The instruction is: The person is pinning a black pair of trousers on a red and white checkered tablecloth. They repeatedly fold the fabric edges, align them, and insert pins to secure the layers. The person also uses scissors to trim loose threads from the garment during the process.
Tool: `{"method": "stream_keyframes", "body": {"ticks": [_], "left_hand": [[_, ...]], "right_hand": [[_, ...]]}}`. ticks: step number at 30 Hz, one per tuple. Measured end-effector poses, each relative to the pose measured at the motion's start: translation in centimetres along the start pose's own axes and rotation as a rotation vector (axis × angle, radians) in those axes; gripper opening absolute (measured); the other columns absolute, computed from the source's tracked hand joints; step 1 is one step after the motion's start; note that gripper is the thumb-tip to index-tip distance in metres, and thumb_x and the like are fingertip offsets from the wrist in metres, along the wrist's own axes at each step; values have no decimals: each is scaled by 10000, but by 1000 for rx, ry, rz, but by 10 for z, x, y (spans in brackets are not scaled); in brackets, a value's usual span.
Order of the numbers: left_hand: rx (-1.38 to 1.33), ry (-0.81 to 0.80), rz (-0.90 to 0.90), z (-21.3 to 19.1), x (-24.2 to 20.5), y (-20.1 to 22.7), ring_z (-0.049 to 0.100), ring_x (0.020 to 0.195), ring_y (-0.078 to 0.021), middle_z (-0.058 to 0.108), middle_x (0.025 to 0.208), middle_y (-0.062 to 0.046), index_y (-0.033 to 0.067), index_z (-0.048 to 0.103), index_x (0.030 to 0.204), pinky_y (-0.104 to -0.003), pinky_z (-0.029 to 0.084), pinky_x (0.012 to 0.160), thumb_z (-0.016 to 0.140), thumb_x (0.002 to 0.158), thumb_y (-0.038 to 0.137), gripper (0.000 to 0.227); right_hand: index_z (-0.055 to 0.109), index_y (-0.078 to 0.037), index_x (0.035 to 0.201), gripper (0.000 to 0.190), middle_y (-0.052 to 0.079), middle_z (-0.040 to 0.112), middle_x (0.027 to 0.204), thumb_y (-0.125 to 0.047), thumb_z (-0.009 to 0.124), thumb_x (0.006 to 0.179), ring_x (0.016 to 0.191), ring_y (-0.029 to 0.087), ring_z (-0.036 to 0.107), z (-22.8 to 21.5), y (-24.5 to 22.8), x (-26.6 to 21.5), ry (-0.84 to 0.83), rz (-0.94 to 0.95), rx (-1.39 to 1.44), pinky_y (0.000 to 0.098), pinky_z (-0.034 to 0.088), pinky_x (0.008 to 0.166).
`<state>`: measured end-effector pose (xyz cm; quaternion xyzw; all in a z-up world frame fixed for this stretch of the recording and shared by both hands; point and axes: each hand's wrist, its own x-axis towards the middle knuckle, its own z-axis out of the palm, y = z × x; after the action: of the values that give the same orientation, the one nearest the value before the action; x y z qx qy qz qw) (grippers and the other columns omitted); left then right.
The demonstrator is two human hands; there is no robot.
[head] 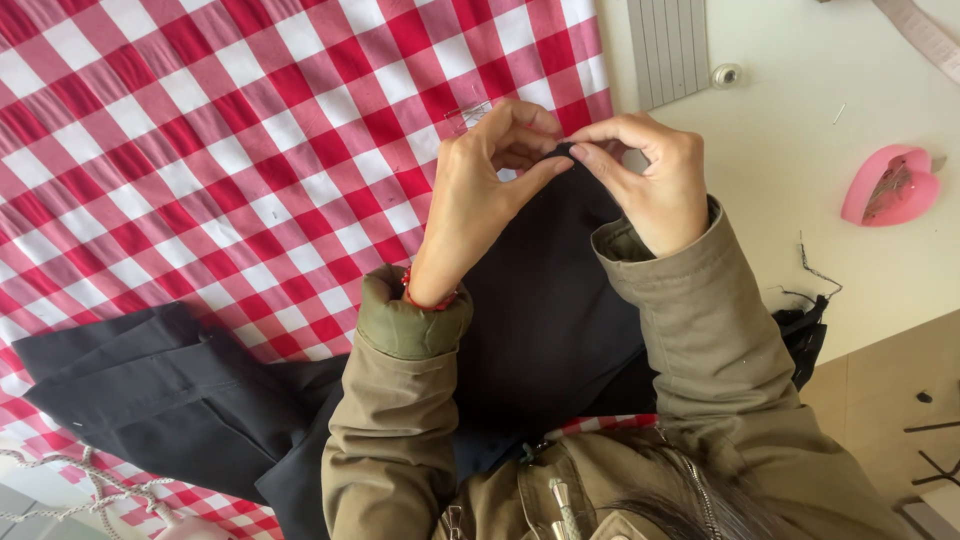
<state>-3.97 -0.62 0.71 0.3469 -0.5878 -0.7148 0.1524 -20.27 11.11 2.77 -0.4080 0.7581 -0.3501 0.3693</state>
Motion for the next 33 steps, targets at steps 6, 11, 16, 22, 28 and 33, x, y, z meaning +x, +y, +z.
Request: {"method": "stream_keyframes", "body": {"ticks": [6,11,16,22,28,33], "left_hand": [[-56,15,22,0,1,-5,780,967,-140,765,998,-68,11,662,1105,-280,649,897,786,929,-8,216],[-91,-16,-7,-3,3,-6,776,990,-143,765,1010,-72,3,653,1122,-282,646,903,756,938,-29,213],[-115,-47,-28,-7,1,-5,771,1017,-146,769,1038,-83,-7,672,1146,-281,641,910,731,973,8,184],[-1,-66,-60,-10,0,5,785,919,-133,801,986,-77,2,756,1098,-272,639,836,760,959,106,173],[11,-95,-43,-14,1,6,778,855,-119,802,954,-64,16,781,1063,-258,638,795,761,941,80,139],[-26,-89,-53,-15,1,2,763,857,-105,784,940,-54,5,768,1066,-240,630,783,744,969,48,109]], "right_hand": [[711,6,1168,258,97,752,1052,12,816,933,951,152,729,-4,-14,-6,-38,-84,-38,268,583,860],[696,4,1080,216,71,747,959,18,841,920,862,139,716,-1,-7,-11,9,-20,-37,267,586,809],[675,3,1021,193,68,733,946,40,838,925,828,143,698,6,-18,-12,71,-43,-49,268,574,766],[652,-2,1023,216,73,699,956,56,834,922,858,167,718,12,-25,-16,127,-100,-115,284,588,776],[643,-2,998,244,79,680,916,38,852,879,797,180,699,7,-20,-33,88,-54,-190,290,564,702],[643,-14,963,252,74,682,888,8,872,860,715,180,675,-5,-11,-60,62,18,-251,296,535,638]]}}
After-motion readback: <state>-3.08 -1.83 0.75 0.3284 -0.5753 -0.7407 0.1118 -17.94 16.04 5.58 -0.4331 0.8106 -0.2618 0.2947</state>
